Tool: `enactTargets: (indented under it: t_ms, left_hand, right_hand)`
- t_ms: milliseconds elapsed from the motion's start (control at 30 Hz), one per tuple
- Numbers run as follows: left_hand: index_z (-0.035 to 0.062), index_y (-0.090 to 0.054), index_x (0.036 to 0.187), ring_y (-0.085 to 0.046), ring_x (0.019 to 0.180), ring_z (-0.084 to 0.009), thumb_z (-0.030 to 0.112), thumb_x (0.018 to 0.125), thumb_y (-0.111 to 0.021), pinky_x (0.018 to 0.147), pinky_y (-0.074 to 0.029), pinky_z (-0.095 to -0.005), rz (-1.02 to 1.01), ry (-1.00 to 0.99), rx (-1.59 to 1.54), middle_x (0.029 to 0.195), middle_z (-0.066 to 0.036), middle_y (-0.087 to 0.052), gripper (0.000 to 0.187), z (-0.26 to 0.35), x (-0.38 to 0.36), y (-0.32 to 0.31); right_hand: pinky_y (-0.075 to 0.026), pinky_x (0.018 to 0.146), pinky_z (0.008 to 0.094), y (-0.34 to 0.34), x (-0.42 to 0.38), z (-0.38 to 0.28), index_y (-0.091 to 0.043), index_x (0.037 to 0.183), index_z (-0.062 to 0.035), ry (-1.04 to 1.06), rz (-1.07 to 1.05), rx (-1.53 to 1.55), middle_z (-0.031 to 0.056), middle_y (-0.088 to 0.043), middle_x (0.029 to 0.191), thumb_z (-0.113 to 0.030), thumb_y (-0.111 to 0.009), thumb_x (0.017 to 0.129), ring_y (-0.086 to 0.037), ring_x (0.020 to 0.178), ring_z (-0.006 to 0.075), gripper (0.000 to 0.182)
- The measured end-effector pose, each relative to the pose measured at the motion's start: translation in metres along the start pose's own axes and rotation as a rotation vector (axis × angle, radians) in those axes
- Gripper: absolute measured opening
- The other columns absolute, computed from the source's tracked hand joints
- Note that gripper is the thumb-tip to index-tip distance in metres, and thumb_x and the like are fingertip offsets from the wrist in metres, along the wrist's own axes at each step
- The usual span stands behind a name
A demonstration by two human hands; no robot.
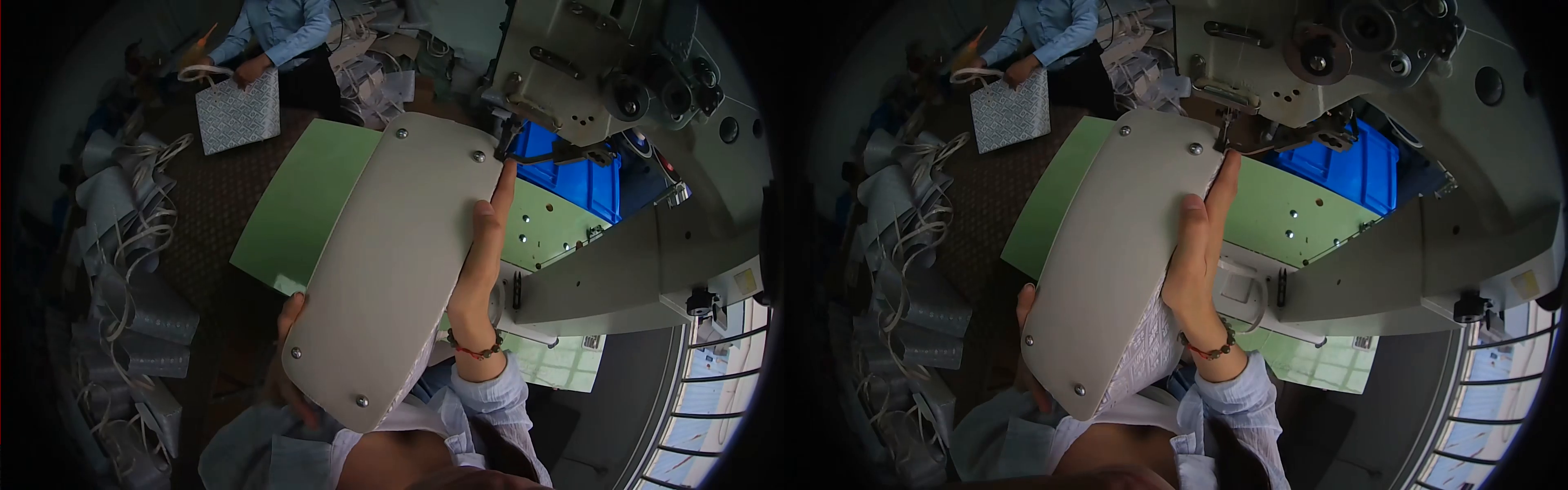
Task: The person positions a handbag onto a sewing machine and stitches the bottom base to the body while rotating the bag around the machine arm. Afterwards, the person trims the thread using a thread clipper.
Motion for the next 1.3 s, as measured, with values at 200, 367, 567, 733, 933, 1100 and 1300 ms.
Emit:
enactTargets:
  t_ms: [200, 367, 567, 733, 933, 1100, 1300]
  left_hand:
    - [-0.0014, -0.037, 0.145, -0.051, 0.123, -0.0265, 0.029, 0.083, -0.054, 0.104, -0.040, -0.0395, 0.530, 0.580, -0.818, 0.134, -0.019, -0.052, 0.071, -0.045, -0.038, 0.027]
    - [-0.0016, -0.037, 0.141, -0.054, 0.118, -0.0252, 0.028, 0.081, -0.055, 0.101, -0.043, -0.0388, 0.293, 0.276, 0.030, 0.130, -0.018, -0.054, 0.070, -0.015, 0.003, 0.021]
    - [-0.0005, -0.037, 0.138, -0.052, 0.118, -0.0253, 0.031, 0.079, -0.059, 0.099, -0.043, -0.0386, 0.091, -0.009, 0.361, 0.130, -0.019, -0.052, 0.070, 0.000, 0.035, 0.005]
    - [0.0004, -0.036, 0.134, -0.051, 0.118, -0.0255, 0.034, 0.077, -0.062, 0.098, -0.043, -0.0386, 0.036, -0.085, 0.441, 0.130, -0.019, -0.050, 0.071, 0.000, 0.048, -0.001]
    - [0.0015, -0.036, 0.131, -0.050, 0.117, -0.0256, 0.038, 0.076, -0.066, 0.097, -0.043, -0.0385, 0.009, -0.120, 0.477, 0.130, -0.020, -0.048, 0.072, -0.005, 0.053, -0.002]
    - [0.0024, -0.035, 0.127, -0.049, 0.117, -0.0258, 0.040, 0.074, -0.069, 0.096, -0.043, -0.0384, -0.009, -0.161, 0.518, 0.130, -0.020, -0.046, 0.074, -0.004, 0.060, -0.007]
    - [0.0035, -0.034, 0.124, -0.048, 0.117, -0.0259, 0.044, 0.072, -0.073, 0.094, -0.043, -0.0383, -0.017, -0.186, 0.550, 0.130, -0.021, -0.044, 0.076, -0.005, 0.067, -0.009]
  right_hand:
    - [-0.019, 0.117, 0.0358, -0.005, -0.005, -0.017, -0.013, 0.156, -0.0046, -0.152, -0.018, 0.137, 0.0132, -0.018, 0.160, -0.038, -0.028, 0.101, -0.023, 0.145, 0.0250, 0.066]
    - [-0.023, 0.116, 0.0361, -0.011, -0.012, -0.023, -0.013, 0.157, -0.0083, -0.423, 0.048, 0.732, 0.0144, -0.023, 0.159, -0.039, -0.029, 0.099, -0.028, 0.143, 0.0261, 0.067]
    - [-0.023, 0.116, 0.0372, -0.006, -0.009, -0.011, -0.013, 0.157, -0.0076, -0.211, -0.042, 0.259, 0.0159, -0.022, 0.158, -0.041, -0.030, 0.098, -0.028, 0.143, 0.0276, 0.070]
    - [-0.020, 0.117, 0.0381, -0.007, -0.008, -0.016, -0.012, 0.156, -0.0072, -0.131, -0.060, 0.074, 0.0157, -0.020, 0.159, -0.043, -0.031, 0.098, -0.025, 0.144, 0.0276, 0.071]
    - [-0.018, 0.117, 0.0384, -0.007, -0.011, -0.020, -0.011, 0.157, -0.0081, -0.206, -0.038, 0.410, 0.0150, -0.019, 0.160, -0.045, -0.032, 0.097, -0.023, 0.145, 0.0276, 0.073]
    - [-0.016, 0.118, 0.0388, -0.005, -0.008, -0.010, -0.011, 0.157, -0.0093, -0.115, -0.077, 0.046, 0.0148, -0.018, 0.160, -0.048, -0.033, 0.097, -0.021, 0.146, 0.0280, 0.075]
    - [-0.015, 0.118, 0.0401, -0.007, -0.009, -0.012, -0.010, 0.157, -0.0096, -0.126, -0.079, 0.074, 0.0147, -0.016, 0.161, -0.050, -0.035, 0.096, -0.020, 0.146, 0.0291, 0.077]
Point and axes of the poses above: each hand's wrist, its own x-axis towards the middle knuckle, its own y-axis out of the back of the hand, z = x × y, the point moved 8 cm from there along x, towards the middle knuckle
